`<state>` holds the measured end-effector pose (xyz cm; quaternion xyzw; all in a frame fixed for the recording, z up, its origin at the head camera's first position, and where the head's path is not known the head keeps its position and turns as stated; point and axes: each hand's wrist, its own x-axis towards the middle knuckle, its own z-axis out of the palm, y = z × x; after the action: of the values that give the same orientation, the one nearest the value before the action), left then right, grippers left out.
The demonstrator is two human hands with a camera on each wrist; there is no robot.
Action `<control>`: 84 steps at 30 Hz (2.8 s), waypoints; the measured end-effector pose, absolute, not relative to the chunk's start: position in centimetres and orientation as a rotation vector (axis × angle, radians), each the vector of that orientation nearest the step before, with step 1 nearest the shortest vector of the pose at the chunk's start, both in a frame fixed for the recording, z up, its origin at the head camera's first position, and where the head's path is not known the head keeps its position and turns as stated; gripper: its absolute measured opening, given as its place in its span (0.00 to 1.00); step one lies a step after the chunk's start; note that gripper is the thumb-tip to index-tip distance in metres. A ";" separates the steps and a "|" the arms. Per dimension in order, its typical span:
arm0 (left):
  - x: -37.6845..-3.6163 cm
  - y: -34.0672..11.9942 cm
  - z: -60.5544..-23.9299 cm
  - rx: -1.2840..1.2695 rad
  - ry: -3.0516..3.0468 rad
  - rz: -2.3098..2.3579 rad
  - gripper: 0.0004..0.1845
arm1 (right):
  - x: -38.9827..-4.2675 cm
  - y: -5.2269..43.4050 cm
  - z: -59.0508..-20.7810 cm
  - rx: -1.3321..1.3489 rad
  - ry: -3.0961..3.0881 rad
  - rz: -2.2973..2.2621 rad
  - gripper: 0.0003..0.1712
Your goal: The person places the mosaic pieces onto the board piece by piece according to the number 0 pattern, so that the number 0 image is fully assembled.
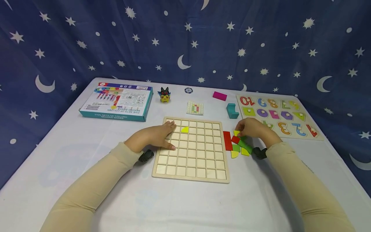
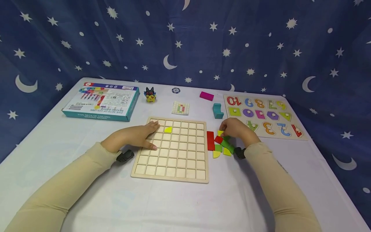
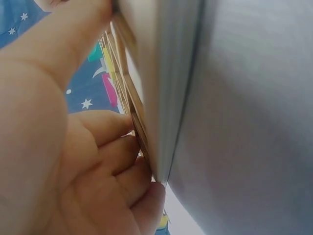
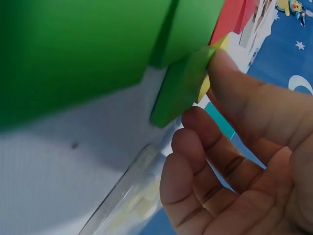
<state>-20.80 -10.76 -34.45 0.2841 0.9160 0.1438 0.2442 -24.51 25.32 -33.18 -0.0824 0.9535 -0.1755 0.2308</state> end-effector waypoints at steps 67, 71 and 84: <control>-20.6 -10.8 -34.5 0.775 2.516 0.378 0.52 | -26.0 13.8 -32.5 -0.700 2.562 -0.676 0.06; -20.6 -10.8 -34.4 0.776 2.512 0.382 0.52 | -25.9 13.4 -32.6 -0.712 2.564 -0.644 0.06; -20.7 -10.8 -34.5 0.778 2.513 0.371 0.52 | -26.5 12.5 -33.4 -0.576 2.574 -0.582 0.03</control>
<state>-20.75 -10.83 -34.54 0.2842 0.9183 0.1355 0.2401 -26.49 12.46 -33.40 -0.2080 0.9300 -0.2101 0.2185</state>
